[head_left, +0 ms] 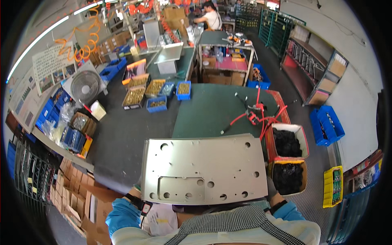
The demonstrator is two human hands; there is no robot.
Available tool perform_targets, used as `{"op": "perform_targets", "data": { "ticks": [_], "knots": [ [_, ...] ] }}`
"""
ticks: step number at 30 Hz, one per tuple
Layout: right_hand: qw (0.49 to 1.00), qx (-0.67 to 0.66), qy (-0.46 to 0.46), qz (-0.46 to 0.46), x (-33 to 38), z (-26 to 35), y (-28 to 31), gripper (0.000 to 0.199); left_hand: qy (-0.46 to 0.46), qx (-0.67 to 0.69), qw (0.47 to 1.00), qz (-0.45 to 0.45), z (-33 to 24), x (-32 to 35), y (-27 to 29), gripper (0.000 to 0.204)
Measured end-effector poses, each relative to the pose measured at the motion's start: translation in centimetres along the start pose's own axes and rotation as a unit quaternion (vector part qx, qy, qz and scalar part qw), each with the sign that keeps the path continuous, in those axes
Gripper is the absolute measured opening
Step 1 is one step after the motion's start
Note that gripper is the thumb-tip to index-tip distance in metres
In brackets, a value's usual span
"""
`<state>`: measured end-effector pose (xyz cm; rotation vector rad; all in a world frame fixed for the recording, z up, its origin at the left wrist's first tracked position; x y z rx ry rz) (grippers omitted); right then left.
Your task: The recorder retrieves metal plates from a storage rack, moves them to a workstation, and begins attaching black grommets or seals to pre-drilled holes in the chassis.
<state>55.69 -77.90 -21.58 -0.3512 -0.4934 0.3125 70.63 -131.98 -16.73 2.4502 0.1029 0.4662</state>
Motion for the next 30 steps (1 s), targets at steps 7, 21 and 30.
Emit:
{"op": "perform_targets", "data": {
  "ticks": [7, 21, 30],
  "knots": [
    [0.839, 0.497, 0.203, 0.086, 0.1, 3.2, -0.1, 0.034, -0.014, -0.076, 0.997, 0.009, -2.8, -6.1, 2.4, 0.056],
    [0.888, 0.437, 0.142, -0.008, 5.2, 13.9, -7.1, 0.04, 0.076, 0.184, 0.979, 0.039, -5.8, 11.2, 3.5, 0.036],
    [0.881, 0.451, 0.144, -0.03, 4.1, 12.8, -13.2, 0.036, 0.054, -0.225, 0.937, -0.261, -6.2, 11.5, 2.5, 0.023]
  ]
}}
Point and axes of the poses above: each hand's wrist, its own x-axis away from the middle knuckle, its own y-axis out of the back of the hand, z = x × y, the point moved 1 cm from there along -x, towards the middle knuckle, and after that the axes turned 4 degrees about -z, right-handed, at the moved point
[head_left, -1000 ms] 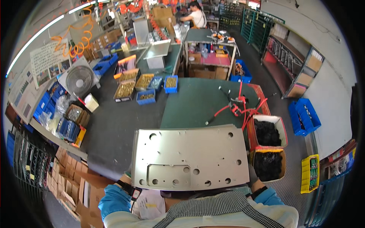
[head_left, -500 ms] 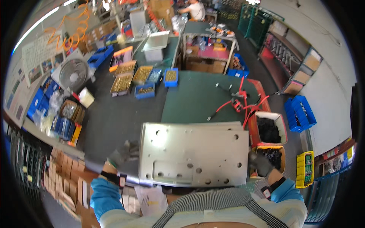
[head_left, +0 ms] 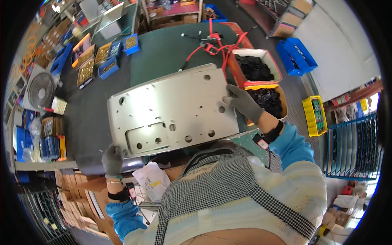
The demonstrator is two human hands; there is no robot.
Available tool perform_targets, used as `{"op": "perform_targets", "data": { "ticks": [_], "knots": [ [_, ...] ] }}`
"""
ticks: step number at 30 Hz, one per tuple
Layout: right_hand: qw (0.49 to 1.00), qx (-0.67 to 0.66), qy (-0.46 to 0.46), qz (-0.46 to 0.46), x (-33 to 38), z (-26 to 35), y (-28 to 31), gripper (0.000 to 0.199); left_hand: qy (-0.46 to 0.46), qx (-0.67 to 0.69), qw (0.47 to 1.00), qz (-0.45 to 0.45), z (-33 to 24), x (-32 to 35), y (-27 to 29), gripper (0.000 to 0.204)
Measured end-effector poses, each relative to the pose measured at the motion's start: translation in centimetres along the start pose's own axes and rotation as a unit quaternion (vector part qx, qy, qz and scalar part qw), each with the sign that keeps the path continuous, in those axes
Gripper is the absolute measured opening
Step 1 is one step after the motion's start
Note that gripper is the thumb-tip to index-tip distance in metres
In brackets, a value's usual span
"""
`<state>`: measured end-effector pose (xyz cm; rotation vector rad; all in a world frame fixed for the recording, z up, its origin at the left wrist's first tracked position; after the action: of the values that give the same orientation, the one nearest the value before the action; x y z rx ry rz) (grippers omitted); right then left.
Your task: The recorder retrieves metal plates from a storage rack, moves them to a workstation, and begins attaching black grommets or seals to pre-drilled holes in the chassis.
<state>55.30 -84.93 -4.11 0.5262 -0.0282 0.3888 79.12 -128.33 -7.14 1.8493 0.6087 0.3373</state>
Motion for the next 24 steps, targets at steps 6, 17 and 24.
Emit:
{"op": "perform_targets", "data": {
  "ticks": [6, 17, 24],
  "knots": [
    [0.999, -0.037, -0.034, 0.01, -1.4, 0.1, 4.6, 0.053, 0.009, 0.007, 0.997, -0.082, -6.0, 0.9, 3.6, 0.02],
    [0.919, 0.351, 0.172, 0.059, -15.7, -11.1, 15.1, 0.047, -0.197, 0.06, 0.979, -0.001, -4.9, 0.2, -3.2, 0.016],
    [0.8, 0.561, 0.193, 0.09, -19.5, -14.5, 16.4, 0.029, 0.163, 0.386, 0.907, 0.039, -10.1, 1.0, -4.0, 0.021]
  ]
}}
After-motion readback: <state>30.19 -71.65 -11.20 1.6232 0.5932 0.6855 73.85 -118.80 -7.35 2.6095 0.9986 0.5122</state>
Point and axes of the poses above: each hand's wrist, its own x-axis away from the middle knuckle, its own y-axis out of the back of the hand, z = x × y, the point moved 1 cm from there along -x, towards the middle knuckle, and after that the axes turned 4 degrees about -z, right-handed, at the moved point
